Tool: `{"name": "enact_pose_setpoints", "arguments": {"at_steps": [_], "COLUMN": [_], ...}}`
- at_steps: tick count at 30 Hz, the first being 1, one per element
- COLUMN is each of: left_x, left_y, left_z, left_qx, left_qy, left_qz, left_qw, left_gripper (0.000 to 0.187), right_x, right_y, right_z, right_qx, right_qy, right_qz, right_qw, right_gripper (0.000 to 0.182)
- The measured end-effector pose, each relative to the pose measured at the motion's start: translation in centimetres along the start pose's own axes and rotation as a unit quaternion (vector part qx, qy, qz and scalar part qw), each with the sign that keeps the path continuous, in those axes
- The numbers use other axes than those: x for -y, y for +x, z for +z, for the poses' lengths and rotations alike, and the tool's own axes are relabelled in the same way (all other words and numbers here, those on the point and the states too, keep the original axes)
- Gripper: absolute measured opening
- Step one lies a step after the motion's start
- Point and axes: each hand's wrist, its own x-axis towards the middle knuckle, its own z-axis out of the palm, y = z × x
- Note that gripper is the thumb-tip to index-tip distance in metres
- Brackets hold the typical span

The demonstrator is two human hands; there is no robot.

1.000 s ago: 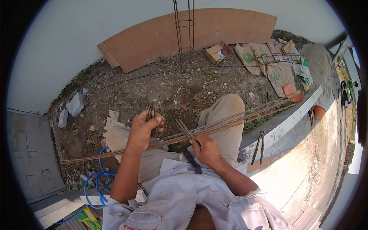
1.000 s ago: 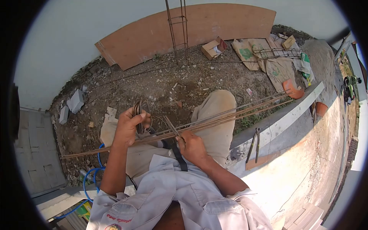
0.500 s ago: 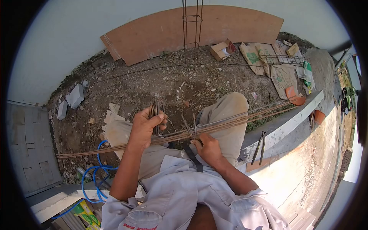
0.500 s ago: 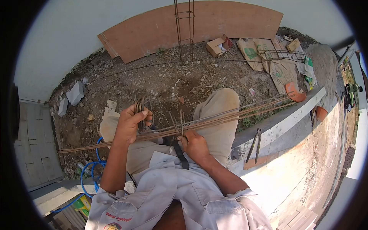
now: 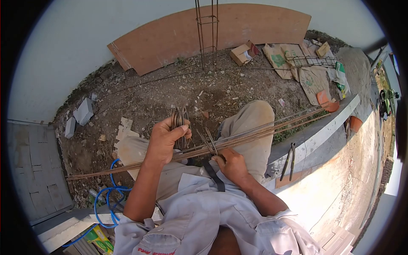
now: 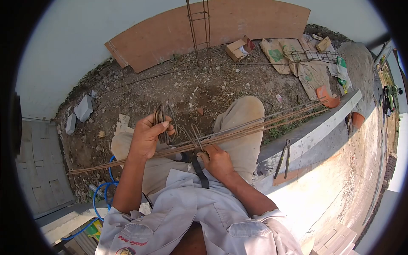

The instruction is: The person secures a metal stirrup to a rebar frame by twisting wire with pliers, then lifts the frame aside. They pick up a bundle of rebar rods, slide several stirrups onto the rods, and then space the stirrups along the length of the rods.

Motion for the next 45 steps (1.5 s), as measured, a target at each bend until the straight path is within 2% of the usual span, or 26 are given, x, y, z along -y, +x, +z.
{"name": "enact_pose_setpoints", "arguments": {"at_steps": [6,12,15,21,24,30,34,37,40,45], "left_x": [-0.4,-0.2,-0.2,-0.6,-0.4,-0.2,-0.1,0.3,0.4,0.5], "left_y": [0.2,0.4,0.5,0.3,0.4,0.0,-0.3,-0.3,-0.2,-0.1], "left_z": [0.1,-0.1,0.0,0.6,0.4,1.2,1.9,1.9,1.7,1.7], "left_qx": [-0.010,-0.013,-0.011,-0.010,0.012,0.043,0.062,0.074,0.089,0.109], "left_qy": [0.023,0.008,-0.010,-0.044,-0.060,-0.112,-0.161,-0.197,-0.234,-0.244], "left_qz": [0.015,0.028,0.024,0.017,0.026,-0.003,-0.011,-0.017,-0.010,-0.011], "left_qw": [1.000,0.999,1.000,0.999,0.998,0.993,0.985,0.977,0.968,0.964], "left_gripper": [0.018,0.018,0.018,0.013,0.014,0.014,0.013,0.012,0.011,0.013], "right_x": [0.0,0.3,1.0,1.5,2.4,5.5,7.3,7.7,7.6,6.9], "right_y": [0.0,0.6,0.9,1.7,1.9,3.2,4.4,4.9,5.0,4.9], "right_z": [-1.5,-4.6,-6.0,-5.8,-5.5,-4.1,-3.5,-3.0,-3.0,-3.0], "right_qx": [-0.011,-0.043,-0.049,-0.090,-0.063,-0.036,-0.043,-0.039,-0.050,0.005], "right_qy": [0.023,0.061,0.073,0.099,0.142,0.189,0.130,0.085,0.096,0.074], "right_qz": [0.000,0.050,0.121,0.061,0.070,-0.008,-0.072,-0.070,-0.105,-0.114], "right_qw": [1.000,0.996,0.989,0.989,0.985,0.981,0.988,0.993,0.989,0.991], "right_gripper": [0.016,0.010,0.008,0.008,0.009,0.009,0.023,0.029,0.026,0.024]}}
